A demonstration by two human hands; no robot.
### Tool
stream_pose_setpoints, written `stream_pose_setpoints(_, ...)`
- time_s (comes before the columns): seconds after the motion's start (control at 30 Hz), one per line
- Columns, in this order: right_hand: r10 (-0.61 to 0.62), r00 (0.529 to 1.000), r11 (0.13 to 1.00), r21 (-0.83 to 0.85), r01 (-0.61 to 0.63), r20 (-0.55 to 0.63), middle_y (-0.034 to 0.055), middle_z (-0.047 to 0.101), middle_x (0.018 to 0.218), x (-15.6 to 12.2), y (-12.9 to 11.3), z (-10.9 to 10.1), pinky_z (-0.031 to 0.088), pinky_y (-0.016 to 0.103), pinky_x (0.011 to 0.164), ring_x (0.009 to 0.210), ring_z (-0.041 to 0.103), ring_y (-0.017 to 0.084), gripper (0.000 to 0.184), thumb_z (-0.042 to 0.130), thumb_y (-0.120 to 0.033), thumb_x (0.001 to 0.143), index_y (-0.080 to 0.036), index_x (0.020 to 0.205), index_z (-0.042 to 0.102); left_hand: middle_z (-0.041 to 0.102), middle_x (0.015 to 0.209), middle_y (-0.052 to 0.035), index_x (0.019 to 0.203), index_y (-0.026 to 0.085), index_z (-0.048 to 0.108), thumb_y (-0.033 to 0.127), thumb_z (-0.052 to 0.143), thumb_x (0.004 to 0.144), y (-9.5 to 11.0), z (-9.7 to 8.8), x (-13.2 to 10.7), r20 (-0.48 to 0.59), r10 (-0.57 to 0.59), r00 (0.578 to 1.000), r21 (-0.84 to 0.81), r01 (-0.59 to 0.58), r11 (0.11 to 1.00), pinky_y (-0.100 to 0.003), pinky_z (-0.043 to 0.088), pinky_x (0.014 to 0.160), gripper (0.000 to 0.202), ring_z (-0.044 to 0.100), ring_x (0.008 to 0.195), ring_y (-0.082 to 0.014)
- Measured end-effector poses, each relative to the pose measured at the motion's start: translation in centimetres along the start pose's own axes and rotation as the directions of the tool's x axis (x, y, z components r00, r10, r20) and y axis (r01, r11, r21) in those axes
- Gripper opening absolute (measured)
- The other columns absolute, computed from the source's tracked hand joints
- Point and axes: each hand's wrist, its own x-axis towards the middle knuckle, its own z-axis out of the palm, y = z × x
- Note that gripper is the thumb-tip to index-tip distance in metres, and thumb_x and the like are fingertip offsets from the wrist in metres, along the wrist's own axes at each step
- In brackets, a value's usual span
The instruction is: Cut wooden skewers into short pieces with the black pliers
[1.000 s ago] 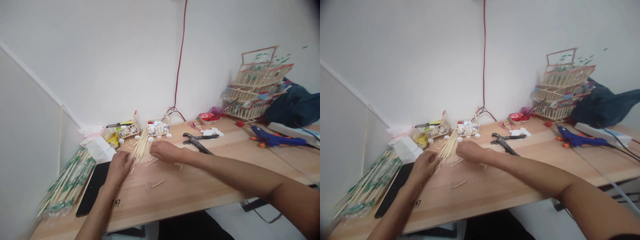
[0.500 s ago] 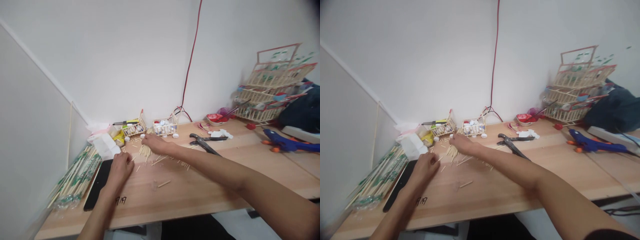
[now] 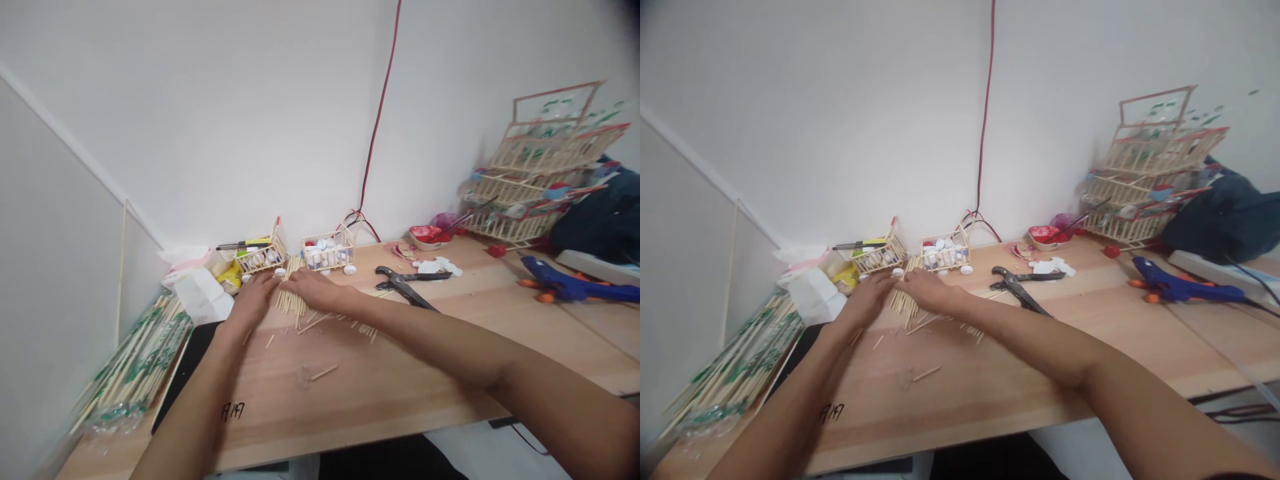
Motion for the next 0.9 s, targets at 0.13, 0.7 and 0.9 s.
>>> stream_pose_setpoints(0.13, -0.019, 1.000, 1.000, -0.022, 0.019, 0.009, 0.0128, 0.059, 0.100, 0.3, -0.1, -0.2, 0.042, 0.031, 0.076, 0.091, 0.054, 0.022, 0.035, 0.045, -0.006, 0.090, -0.019, 0.118, 0.061, 0.067, 0.115, -0.0106, 0.105, 0.018, 0.065, 0.013, 0.044, 0.082, -0.6, -0.2, -0.8, 0.009, -0.078, 0.997, -0.040, 0.078, 0.996, -0.039, 0.045, 0.095, 0.032, 0.059, 0.107, -0.0223)
stream_pose_setpoints(0.7, 0.018, 0.999, 0.990, 0.137, -0.013, -0.034, 0.0151, 0.058, 0.116, -2.8, 0.0, -1.9, 0.041, 0.035, 0.088, 0.105, 0.053, 0.023, 0.043, 0.049, 0.007, 0.077, -0.014, 0.111, 0.064, 0.070, 0.110, -0.0107, 0.084, 0.019, 0.071, 0.007, 0.038, 0.070, -3.4, -5.6, -5.9, 0.024, -0.106, 0.994, 0.170, 0.101, 0.980, -0.037, 0.042, 0.102, 0.038, 0.059, 0.112, -0.0240)
stream_pose_setpoints(0.9, 0.027, 0.998, 0.979, 0.203, -0.015, -0.057, 0.0149, 0.060, 0.114, -6.8, -0.1, -4.2, 0.041, 0.037, 0.091, 0.107, 0.054, 0.023, 0.041, 0.051, 0.006, 0.076, -0.014, 0.109, 0.065, 0.066, 0.120, -0.0068, 0.068, 0.023, 0.064, 0.000, 0.040, 0.069, -5.3, -8.1, -8.1, 0.033, -0.057, 0.998, 0.358, 0.042, 0.933, -0.043, 0.032, 0.111, 0.033, 0.047, 0.127, -0.0246)
